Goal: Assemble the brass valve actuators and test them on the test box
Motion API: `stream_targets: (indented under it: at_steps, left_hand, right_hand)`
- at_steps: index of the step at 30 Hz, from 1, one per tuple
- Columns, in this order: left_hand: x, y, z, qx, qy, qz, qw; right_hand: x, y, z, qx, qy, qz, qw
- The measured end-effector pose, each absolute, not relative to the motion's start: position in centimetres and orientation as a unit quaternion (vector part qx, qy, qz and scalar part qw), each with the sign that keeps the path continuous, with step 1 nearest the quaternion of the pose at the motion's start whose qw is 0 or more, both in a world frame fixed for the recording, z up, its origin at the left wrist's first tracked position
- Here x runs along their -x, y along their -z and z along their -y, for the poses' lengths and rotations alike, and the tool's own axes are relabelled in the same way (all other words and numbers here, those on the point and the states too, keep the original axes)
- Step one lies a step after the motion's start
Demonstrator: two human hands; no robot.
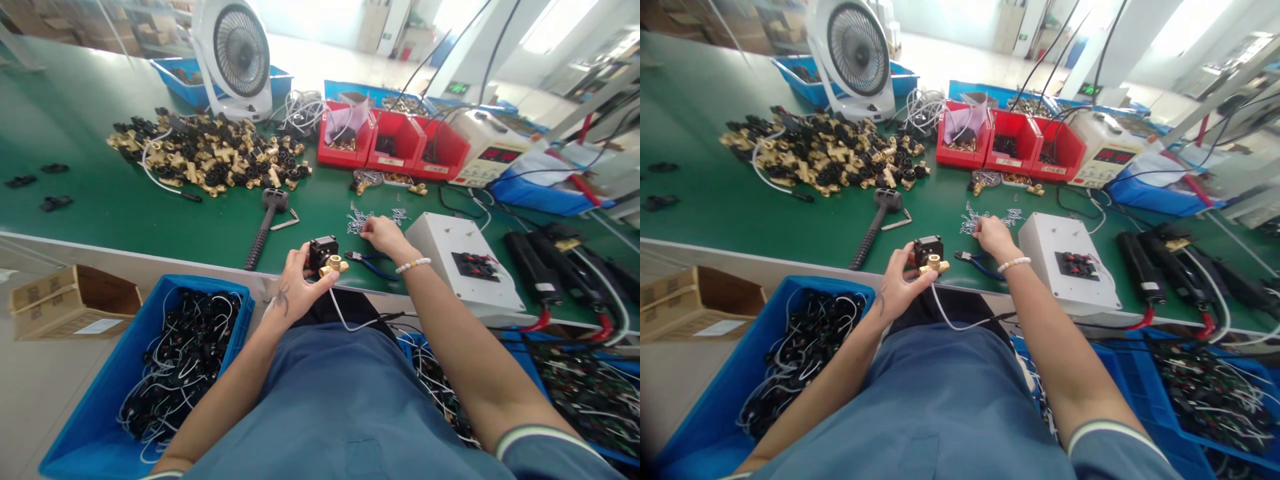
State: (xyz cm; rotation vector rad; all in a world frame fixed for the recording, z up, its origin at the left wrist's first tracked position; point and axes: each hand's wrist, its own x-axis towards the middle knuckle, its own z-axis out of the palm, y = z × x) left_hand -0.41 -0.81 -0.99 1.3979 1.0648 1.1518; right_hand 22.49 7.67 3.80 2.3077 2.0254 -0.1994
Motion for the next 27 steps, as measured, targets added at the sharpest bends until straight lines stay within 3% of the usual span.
stream_targets:
  at_steps: [11, 27]
  left_hand:
    - [0.5, 1.1, 0.8, -0.581, -0.474, -0.432, 0.501]
    - [0.5, 1.7, 0.5, -0.587, -0.479, -0.421, 0.499]
  right_hand:
    - [-22.0, -5.5, -7.2, -0.719, 0.086, -0.669, 0.167]
    - [-19.7, -7.5, -6.3, -0.697, 0.057, -0.666, 0.260]
